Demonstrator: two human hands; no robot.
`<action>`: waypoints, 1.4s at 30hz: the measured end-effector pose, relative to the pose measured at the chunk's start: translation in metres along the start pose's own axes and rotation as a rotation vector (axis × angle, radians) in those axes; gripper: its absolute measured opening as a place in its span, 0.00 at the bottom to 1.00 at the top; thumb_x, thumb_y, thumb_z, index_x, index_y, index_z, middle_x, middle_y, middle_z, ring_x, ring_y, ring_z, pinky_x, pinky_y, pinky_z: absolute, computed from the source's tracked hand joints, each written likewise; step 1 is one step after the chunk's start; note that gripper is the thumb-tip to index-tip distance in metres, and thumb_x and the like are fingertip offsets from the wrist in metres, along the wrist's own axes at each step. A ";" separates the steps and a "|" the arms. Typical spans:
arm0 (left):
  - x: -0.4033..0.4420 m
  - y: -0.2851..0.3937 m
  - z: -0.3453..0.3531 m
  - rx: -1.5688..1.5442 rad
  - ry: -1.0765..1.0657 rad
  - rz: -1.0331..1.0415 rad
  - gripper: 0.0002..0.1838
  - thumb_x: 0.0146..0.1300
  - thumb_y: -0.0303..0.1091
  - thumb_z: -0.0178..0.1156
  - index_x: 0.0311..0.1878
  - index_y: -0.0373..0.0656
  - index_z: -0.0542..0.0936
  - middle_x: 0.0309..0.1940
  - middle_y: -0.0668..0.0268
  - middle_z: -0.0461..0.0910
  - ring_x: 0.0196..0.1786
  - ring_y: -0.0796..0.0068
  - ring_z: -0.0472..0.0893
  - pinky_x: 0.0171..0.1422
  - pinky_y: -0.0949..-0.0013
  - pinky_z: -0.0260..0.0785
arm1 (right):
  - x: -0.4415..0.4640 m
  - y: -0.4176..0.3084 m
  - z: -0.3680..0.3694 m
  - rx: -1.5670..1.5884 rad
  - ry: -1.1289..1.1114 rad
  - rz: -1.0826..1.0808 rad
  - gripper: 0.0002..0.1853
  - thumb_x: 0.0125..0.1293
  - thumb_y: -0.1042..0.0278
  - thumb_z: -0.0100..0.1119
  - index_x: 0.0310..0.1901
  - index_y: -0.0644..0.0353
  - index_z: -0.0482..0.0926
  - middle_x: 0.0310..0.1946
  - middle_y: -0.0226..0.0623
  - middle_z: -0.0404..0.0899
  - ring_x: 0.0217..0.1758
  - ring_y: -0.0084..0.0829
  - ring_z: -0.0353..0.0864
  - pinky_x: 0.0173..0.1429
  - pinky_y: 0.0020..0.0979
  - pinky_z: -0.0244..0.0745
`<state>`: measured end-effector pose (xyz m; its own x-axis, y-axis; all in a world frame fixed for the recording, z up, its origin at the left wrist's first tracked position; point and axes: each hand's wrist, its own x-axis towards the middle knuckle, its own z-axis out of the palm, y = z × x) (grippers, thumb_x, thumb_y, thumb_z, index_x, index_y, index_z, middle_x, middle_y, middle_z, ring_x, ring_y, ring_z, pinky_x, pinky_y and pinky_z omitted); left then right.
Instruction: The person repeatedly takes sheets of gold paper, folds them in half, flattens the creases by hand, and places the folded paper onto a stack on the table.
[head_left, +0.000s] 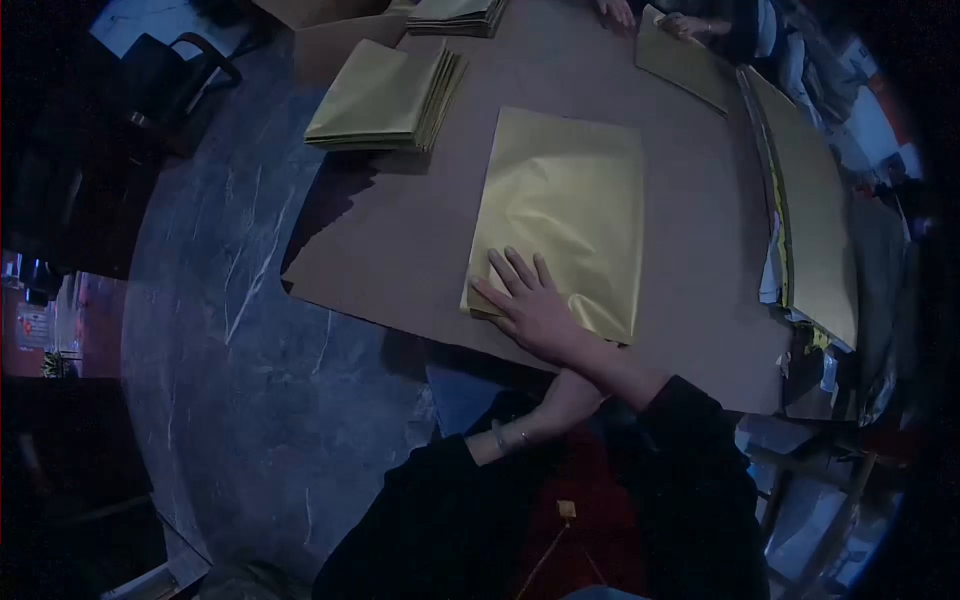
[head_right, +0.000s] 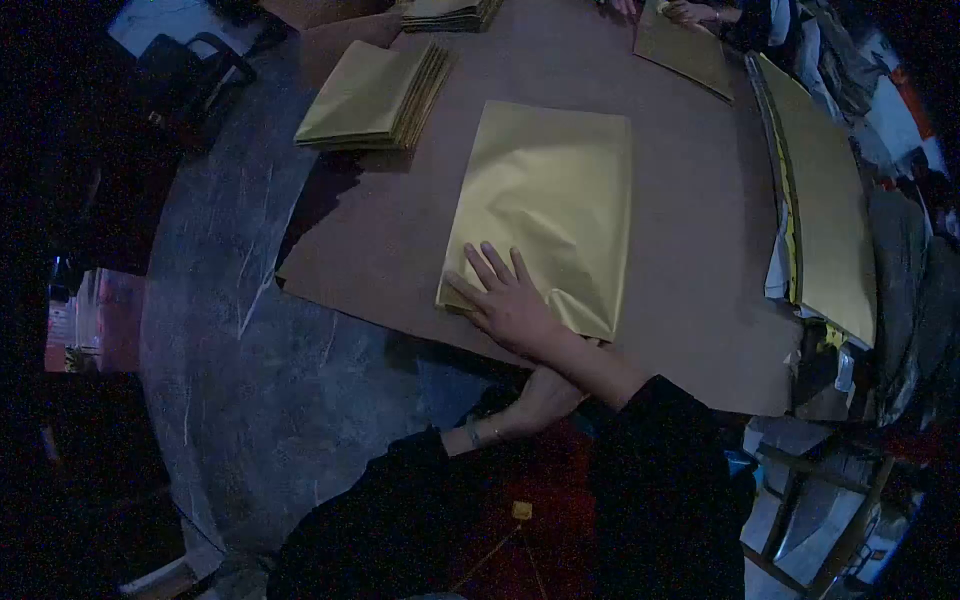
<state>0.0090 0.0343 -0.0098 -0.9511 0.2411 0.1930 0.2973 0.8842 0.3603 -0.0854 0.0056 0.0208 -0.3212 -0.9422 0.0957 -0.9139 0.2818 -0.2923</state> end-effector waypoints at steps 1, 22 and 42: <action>0.000 0.001 -0.007 0.037 -0.010 0.007 0.25 0.68 0.41 0.46 0.66 0.44 0.65 0.60 0.54 0.69 0.63 0.57 0.69 0.64 0.55 0.61 | 0.000 0.001 0.002 0.006 0.020 -0.002 0.30 0.66 0.51 0.52 0.69 0.43 0.61 0.74 0.45 0.45 0.77 0.48 0.42 0.75 0.58 0.37; -0.072 -0.093 -0.081 0.070 0.498 -0.353 0.14 0.60 0.26 0.61 0.50 0.37 0.79 0.48 0.58 0.77 0.56 0.55 0.76 0.60 0.55 0.68 | -0.004 0.002 -0.001 -0.012 0.055 -0.028 0.32 0.70 0.54 0.43 0.69 0.65 0.56 0.73 0.49 0.47 0.77 0.47 0.43 0.74 0.58 0.37; -0.080 -0.098 -0.079 0.033 0.512 -0.411 0.19 0.62 0.27 0.59 0.57 0.34 0.74 0.57 0.52 0.73 0.57 0.53 0.76 0.59 0.58 0.69 | 0.000 -0.002 -0.002 0.038 0.046 0.085 0.34 0.66 0.53 0.50 0.70 0.58 0.56 0.74 0.40 0.47 0.78 0.40 0.43 0.75 0.58 0.34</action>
<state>0.0624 -0.1028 0.0115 -0.8239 -0.3323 0.4591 -0.0919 0.8777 0.4703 -0.0836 0.0058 0.0235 -0.4090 -0.9056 0.1124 -0.8731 0.3525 -0.3370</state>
